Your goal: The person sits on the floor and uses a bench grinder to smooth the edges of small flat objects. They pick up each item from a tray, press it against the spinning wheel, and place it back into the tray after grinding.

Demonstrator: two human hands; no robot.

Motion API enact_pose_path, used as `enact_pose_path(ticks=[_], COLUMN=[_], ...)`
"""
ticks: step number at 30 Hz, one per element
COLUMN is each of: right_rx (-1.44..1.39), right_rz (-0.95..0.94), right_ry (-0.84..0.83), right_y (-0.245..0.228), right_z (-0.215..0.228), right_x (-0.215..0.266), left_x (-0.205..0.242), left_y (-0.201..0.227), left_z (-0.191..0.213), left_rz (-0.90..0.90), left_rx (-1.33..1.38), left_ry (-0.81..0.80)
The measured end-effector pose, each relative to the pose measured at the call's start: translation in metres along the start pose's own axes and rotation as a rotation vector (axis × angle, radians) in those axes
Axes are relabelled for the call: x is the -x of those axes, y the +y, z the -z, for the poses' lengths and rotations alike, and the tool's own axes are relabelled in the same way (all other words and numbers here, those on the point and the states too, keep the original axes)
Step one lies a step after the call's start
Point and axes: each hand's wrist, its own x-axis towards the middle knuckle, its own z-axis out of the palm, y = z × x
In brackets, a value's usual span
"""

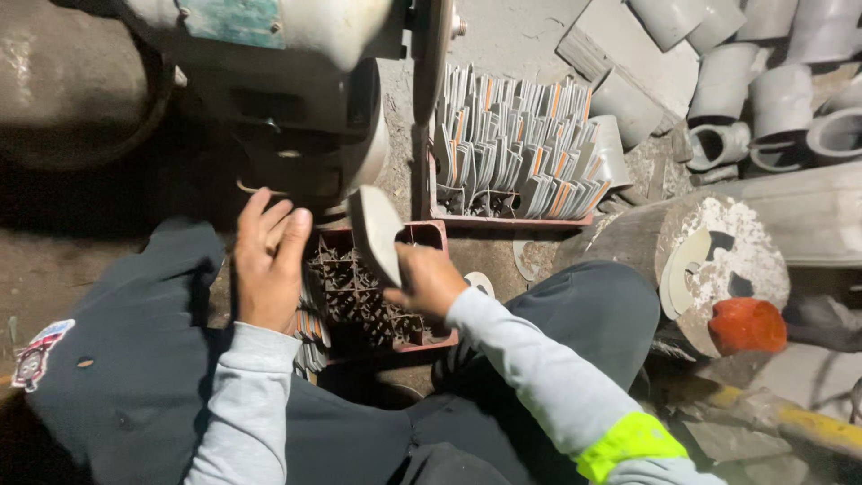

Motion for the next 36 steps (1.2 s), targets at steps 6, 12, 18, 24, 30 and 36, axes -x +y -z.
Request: enact_pose_path(ticks=[6, 12, 18, 24, 30, 36], right_rx=[0.310, 0.419, 0.396, 0.347, 0.413, 0.452], right_rz=[-0.374, -0.425, -0.436, -0.504, -0.504, -0.436], right_ry=[-0.086, -0.010, -0.033, -0.134, -0.133, -0.055], right_y=[0.081, 0.097, 0.080, 0.064, 0.062, 0.054], right_z=[-0.080, -0.129, -0.119, -0.113, -0.111, -0.108], right_x=[-0.013, 0.001, -0.002, -0.005, -0.006, -0.002], left_x=[0.012, 0.018, 0.019, 0.020, 0.023, 0.023], left_y=[-0.013, -0.017, -0.018, -0.017, -0.021, -0.020], left_z=[0.001, -0.010, -0.015, -0.020, -0.023, -0.020], left_rz=[0.049, 0.045, 0.015, 0.018, 0.013, 0.017], left_rx=[-0.055, -0.123, -0.180, -0.307, -0.339, -0.349], left_ry=[-0.111, -0.134, -0.180, -0.211, -0.252, -0.234])
